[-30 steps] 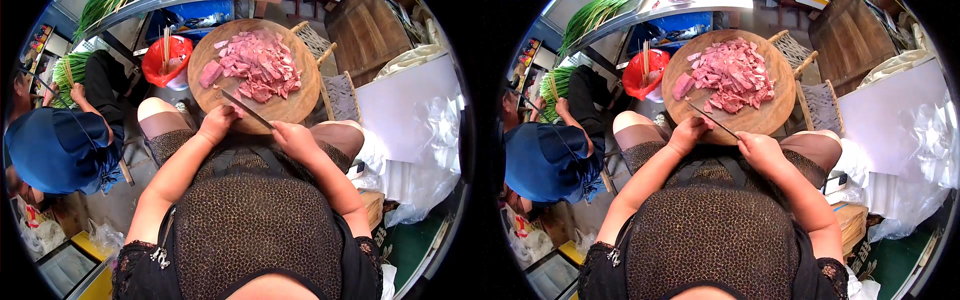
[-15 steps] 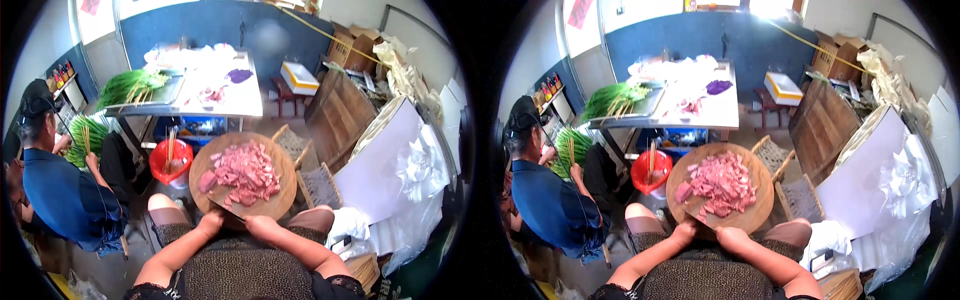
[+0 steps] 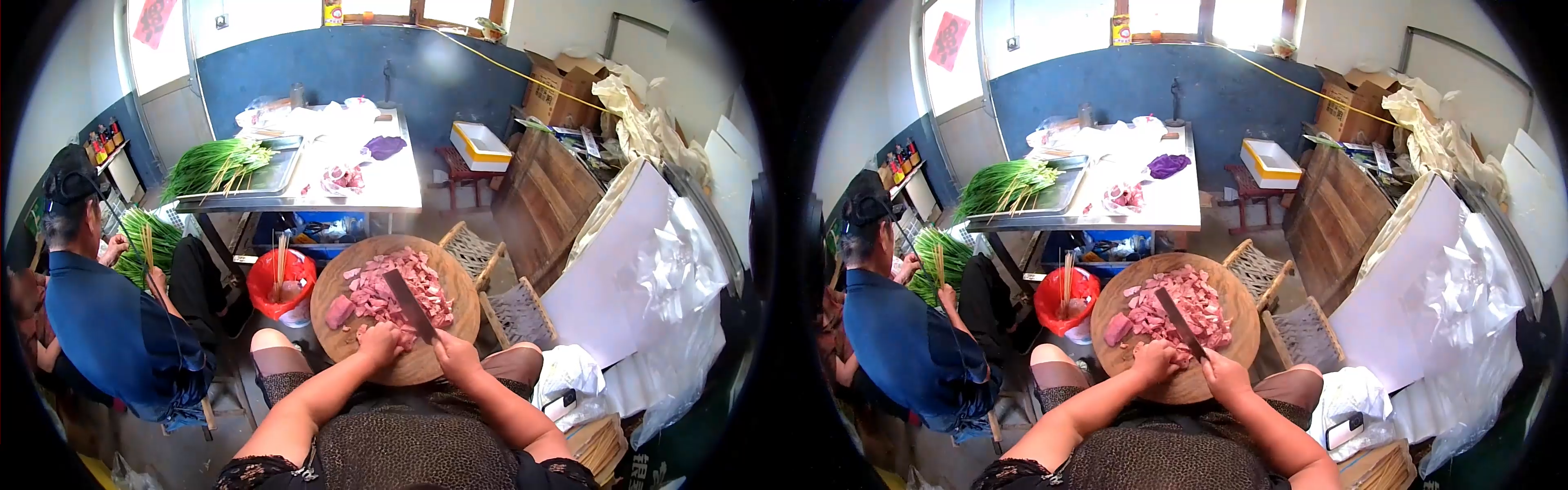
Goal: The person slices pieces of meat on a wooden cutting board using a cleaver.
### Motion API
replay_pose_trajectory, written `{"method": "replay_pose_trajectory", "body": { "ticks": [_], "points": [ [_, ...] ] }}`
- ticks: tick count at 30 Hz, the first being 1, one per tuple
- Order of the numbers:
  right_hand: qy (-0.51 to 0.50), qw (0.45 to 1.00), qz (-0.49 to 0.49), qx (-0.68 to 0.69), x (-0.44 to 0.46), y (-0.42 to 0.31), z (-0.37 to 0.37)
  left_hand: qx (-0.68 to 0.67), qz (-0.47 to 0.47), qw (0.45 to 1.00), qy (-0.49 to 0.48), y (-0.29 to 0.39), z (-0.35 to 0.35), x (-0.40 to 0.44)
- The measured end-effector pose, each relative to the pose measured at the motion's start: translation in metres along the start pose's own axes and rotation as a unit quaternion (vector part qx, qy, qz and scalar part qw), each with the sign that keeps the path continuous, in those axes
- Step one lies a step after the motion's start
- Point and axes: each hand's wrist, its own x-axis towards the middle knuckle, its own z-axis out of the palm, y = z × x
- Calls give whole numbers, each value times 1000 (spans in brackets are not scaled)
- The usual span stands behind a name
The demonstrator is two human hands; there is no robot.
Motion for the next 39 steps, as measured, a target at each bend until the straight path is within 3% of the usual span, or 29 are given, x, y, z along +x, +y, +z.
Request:
{"method": "replay_pose_trajectory", "body": {
  "ticks": [4, 6, 9, 10, 12, 14, 16, 17, 19, 20, 21, 22, 24, 26, 28, 30, 32, 34, 39],
  "points": [
    [15, 1000, -6, 8, -14, 21, 5, -38, 42, 998, 42, -5, 18, -5],
    [-3, 1000, 10, 6, -17, 21, 3, -133, -2, 991, -4, -3, 13, -9],
    [-33, 999, 28, 4, -19, 18, 2, -222, -51, 973, 39, 3, -18, -25],
    [-44, 999, 32, 4, -19, 18, 2, -221, -51, 973, 41, -2, -21, -29],
    [-36, 999, 7, 14, -18, 18, 6, -99, 18, 982, 162, -16, -24, -41],
    [-30, 999, -14, 24, -18, 17, 10, -44, 3, 991, 128, -30, -18, -56],
    [-57, 998, 0, 31, -16, 13, 13, 38, 96, 992, 66, -41, -1, -75],
    [-61, 998, 3, 32, -13, 15, 14, 6, 126, 985, 121, -41, 5, -83],
    [-45, 998, -44, -26, -14, 25, 24, -255, -87, 962, 37, -53, 29, -85],
    [-42, 997, -56, -32, -13, 29, 27, -103, -14, 992, 66, -37, -2, -86],
    [-15, 996, -90, -10, -13, 40, 34, -133, -46, 990, 21, -41, 1, -84],
    [-55, 996, -66, -3, -10, 34, 27, -210, -136, 968, -3, -49, 9, -79],
    [-32, 998, -38, 25, -13, 25, 24, -233, -165, 958, 8, -52, 5, -84],
    [-58, 998, -5, 34, -14, 17, 17, -82, -13, 994, 66, -57, 12, -97],
    [-96, 994, 17, 39, -16, 7, 10, -84, -22, 992, 86, -54, -6, -103],
    [-132, 990, 31, 32, -17, -6, 0, -49, -34, 984, 168, -55, 0, -109],
    [-163, 985, 40, 25, -21, -6, 4, -43, -4, 985, 165, -56, 1, -107],
    [-184, 983, 2, -22, -23, -1, 12, -18, 113, 976, 184, -50, 1, -97],
    [-192, 977, -41, -81, -29, -1, 23, -5, 112, 984, 141, -50, 17, -94]
  ]
}}
